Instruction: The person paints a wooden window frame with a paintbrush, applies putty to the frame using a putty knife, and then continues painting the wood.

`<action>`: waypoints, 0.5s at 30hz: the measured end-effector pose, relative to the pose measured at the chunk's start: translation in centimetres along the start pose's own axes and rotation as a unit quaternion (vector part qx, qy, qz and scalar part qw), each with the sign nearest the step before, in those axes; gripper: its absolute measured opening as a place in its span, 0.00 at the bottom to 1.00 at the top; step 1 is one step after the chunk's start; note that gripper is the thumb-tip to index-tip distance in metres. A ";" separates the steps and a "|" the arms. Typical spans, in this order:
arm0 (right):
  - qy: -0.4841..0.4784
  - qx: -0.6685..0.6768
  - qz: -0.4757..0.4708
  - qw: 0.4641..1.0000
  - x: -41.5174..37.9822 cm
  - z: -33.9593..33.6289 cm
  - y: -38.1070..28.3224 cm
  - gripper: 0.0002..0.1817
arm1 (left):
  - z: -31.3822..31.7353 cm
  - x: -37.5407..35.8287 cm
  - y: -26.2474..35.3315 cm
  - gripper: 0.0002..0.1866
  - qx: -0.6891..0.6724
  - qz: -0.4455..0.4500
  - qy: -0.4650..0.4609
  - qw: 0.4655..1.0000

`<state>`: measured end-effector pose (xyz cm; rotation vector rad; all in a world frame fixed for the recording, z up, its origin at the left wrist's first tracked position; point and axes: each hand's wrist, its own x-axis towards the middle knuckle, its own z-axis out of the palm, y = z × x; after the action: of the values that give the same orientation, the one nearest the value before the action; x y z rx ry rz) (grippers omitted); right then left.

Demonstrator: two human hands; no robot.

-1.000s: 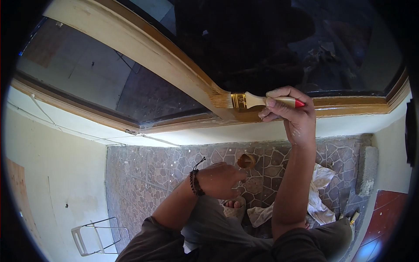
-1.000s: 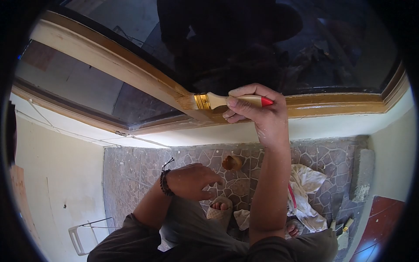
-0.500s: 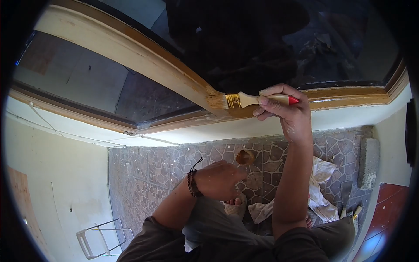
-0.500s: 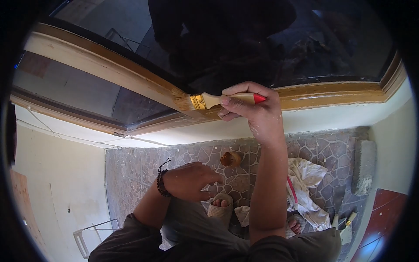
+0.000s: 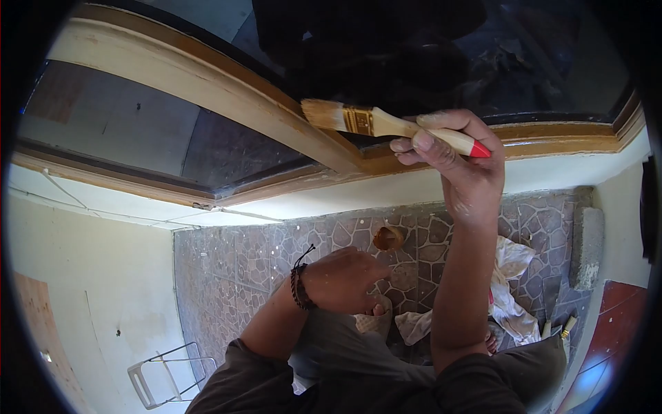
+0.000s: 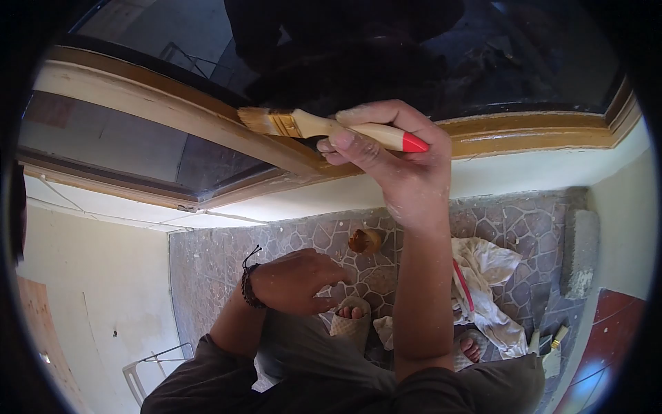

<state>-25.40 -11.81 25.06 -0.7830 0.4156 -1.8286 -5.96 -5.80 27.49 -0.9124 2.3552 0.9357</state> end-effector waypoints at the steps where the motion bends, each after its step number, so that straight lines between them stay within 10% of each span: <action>1: -0.005 0.020 -0.015 1.000 0.0 0.1 0.3 0.09 | 0.0 0.0 0.0 0.22 -0.001 -0.003 0.001 1.000; 15: 0.019 -0.102 0.141 0.985 -0.5 -3.2 0.9 0.09 | 0.1 0.2 0.3 0.21 -0.002 0.008 0.003 1.000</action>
<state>-26.86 -11.97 22.02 -0.7833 0.7108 -1.5533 -6.31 -5.67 27.46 -0.9001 2.3693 0.9468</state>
